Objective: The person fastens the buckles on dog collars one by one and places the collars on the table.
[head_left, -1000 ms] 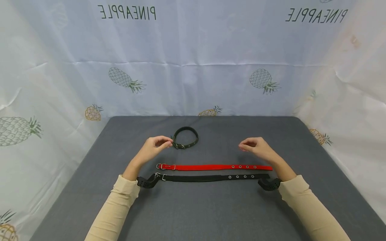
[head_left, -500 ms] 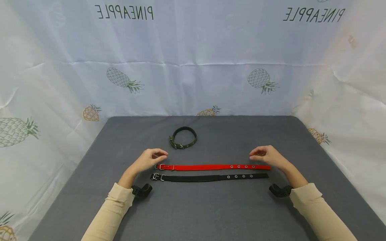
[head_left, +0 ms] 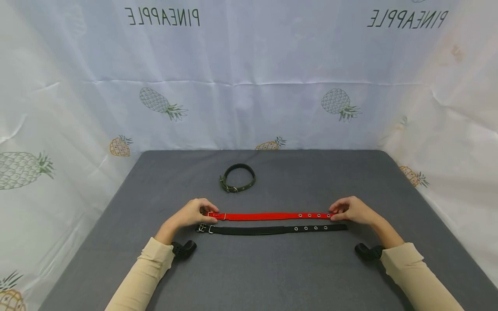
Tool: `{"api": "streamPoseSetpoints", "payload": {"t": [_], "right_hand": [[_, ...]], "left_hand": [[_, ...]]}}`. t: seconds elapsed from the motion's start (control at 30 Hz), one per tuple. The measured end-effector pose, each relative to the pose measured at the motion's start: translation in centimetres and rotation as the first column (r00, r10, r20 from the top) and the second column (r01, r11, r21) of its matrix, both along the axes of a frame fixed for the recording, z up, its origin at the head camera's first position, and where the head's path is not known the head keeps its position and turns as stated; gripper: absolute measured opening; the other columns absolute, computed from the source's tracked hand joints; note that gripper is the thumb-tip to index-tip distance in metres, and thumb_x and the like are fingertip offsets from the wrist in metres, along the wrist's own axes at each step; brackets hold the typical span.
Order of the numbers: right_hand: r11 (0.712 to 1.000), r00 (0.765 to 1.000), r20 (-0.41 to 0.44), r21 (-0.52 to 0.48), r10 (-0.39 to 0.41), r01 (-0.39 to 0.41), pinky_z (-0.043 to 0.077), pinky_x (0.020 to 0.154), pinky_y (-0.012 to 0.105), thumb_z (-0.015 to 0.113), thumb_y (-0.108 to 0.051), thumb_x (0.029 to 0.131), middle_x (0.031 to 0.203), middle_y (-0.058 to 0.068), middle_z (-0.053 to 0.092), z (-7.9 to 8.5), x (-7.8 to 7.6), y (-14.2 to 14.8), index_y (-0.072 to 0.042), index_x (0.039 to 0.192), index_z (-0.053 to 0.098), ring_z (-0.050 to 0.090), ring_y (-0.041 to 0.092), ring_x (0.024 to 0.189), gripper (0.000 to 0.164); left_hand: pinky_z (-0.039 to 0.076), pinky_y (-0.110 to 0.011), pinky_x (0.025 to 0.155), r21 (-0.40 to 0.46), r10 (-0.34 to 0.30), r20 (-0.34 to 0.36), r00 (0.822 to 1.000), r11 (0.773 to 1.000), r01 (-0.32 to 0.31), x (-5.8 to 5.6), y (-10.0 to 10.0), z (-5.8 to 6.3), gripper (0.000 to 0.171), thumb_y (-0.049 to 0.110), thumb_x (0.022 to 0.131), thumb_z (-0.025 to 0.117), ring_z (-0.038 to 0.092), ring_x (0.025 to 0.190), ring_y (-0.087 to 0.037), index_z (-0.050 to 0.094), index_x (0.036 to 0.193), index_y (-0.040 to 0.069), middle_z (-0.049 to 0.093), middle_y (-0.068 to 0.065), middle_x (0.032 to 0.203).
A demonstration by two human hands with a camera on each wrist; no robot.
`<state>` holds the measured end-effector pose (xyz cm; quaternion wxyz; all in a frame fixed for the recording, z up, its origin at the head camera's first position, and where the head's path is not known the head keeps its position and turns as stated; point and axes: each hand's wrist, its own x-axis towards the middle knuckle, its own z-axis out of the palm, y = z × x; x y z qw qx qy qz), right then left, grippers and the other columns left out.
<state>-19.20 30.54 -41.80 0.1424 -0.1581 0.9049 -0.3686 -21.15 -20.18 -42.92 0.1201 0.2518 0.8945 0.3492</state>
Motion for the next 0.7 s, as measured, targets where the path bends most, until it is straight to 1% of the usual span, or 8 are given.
{"api": "streamPoseSetpoints", "payload": {"t": [0.13, 0.33, 0.53, 0.7], "right_hand": [[1.0, 1.0, -0.008, 0.012, 0.016, -0.016, 0.044, 0.06, 0.02, 0.077, -0.016, 0.08, 0.082, 0.005, 0.064, -0.3, -0.1, 0.0, 0.004, 0.102, 0.069, 0.048, -0.002, 0.067, 0.031], [0.997, 0.997, -0.065, 0.061, 0.04, -0.036, 0.042, 0.058, 0.019, 0.078, -0.018, 0.079, 0.077, 0.001, 0.062, -0.8, -0.7, 0.2, -0.001, 0.093, 0.071, 0.047, -0.003, 0.064, 0.023], [0.996, 0.995, -0.089, 0.079, 0.037, -0.03, 0.041, 0.058, 0.02, 0.077, -0.018, 0.08, 0.077, 0.002, 0.063, -0.7, -0.9, 0.0, -0.002, 0.092, 0.071, 0.046, -0.002, 0.064, 0.02], [0.995, 0.996, -0.088, 0.1, 0.017, -0.009, 0.041, 0.061, 0.02, 0.076, -0.02, 0.081, 0.084, 0.004, 0.066, -0.1, -1.1, -0.3, -0.004, 0.095, 0.072, 0.047, -0.002, 0.067, 0.021]], "left_hand": [[0.043, -0.019, 0.068, -0.006, -0.001, -0.011, 1.0, 1.0, 0.001, -0.2, 0.2, -0.1, 0.028, 0.019, 0.08, 0.079, 0.051, 0.078, -0.008, 0.073, 0.103, 0.004, 0.067, -0.011, 0.096], [0.042, -0.018, 0.067, -0.029, -0.019, -0.051, 0.999, 0.999, 0.017, -0.5, 0.2, 0.0, 0.021, 0.015, 0.079, 0.078, 0.05, 0.078, -0.008, 0.075, 0.097, 0.004, 0.069, -0.012, 0.095], [0.041, -0.018, 0.065, -0.056, -0.046, -0.077, 0.996, 0.998, 0.042, -0.8, 0.2, 0.3, 0.013, 0.014, 0.081, 0.077, 0.051, 0.076, -0.008, 0.076, 0.091, 0.006, 0.069, -0.01, 0.091], [0.042, -0.021, 0.069, -0.068, -0.035, -0.112, 0.993, 0.997, 0.028, -0.9, 0.0, 0.9, 0.012, 0.015, 0.082, 0.076, 0.053, 0.08, -0.01, 0.075, 0.092, 0.008, 0.069, -0.007, 0.093]]}}
